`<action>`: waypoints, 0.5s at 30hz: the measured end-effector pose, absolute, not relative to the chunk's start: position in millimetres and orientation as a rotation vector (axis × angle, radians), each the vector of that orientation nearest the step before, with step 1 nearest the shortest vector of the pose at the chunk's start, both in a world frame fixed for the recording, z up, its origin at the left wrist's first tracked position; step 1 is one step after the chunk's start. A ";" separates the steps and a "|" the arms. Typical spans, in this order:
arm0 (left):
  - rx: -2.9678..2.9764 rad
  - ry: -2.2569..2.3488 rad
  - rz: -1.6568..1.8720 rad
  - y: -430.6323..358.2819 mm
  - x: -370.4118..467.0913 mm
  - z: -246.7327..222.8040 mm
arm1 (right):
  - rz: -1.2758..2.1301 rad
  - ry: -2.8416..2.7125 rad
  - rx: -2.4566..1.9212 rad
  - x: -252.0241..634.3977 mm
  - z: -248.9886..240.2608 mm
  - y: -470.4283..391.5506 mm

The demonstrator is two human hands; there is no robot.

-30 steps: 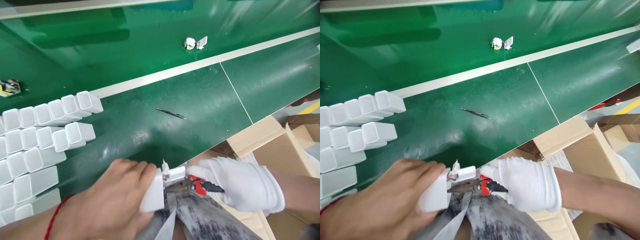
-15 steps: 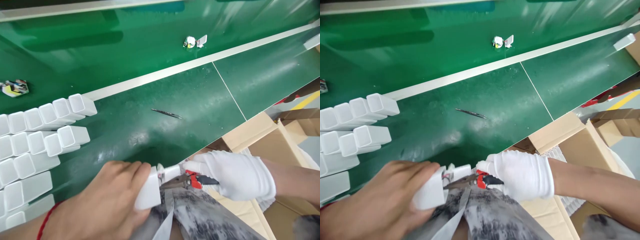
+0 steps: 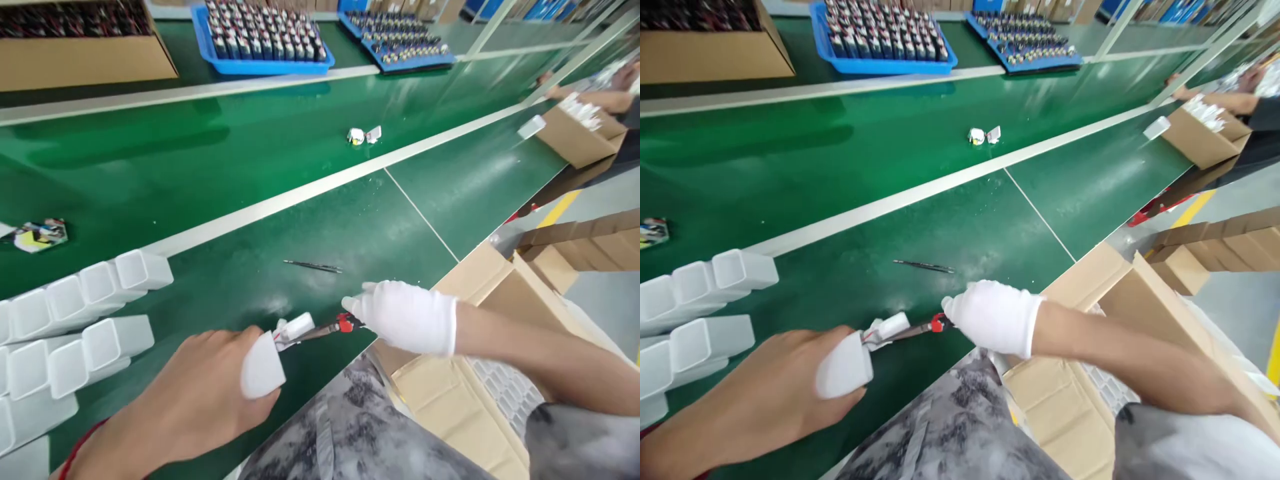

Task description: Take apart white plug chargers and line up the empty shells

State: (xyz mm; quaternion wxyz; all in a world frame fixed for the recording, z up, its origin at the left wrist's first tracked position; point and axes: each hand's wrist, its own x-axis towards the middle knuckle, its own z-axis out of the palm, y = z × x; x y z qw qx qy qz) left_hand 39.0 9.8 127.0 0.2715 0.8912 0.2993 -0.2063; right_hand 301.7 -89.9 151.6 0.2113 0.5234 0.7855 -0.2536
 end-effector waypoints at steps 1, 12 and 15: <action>2.360 0.819 -0.550 14.1 36.2 125.7 | -0.614 2.189 1.482 308.9 150.2 -90.5; 1.774 1.323 0.283 30.7 36.3 94.9 | -0.182 1.486 2.323 448.4 69.8 -32.2; 1.702 1.424 0.377 26.4 25.2 72.6 | -0.245 1.522 2.379 482.8 61.2 4.1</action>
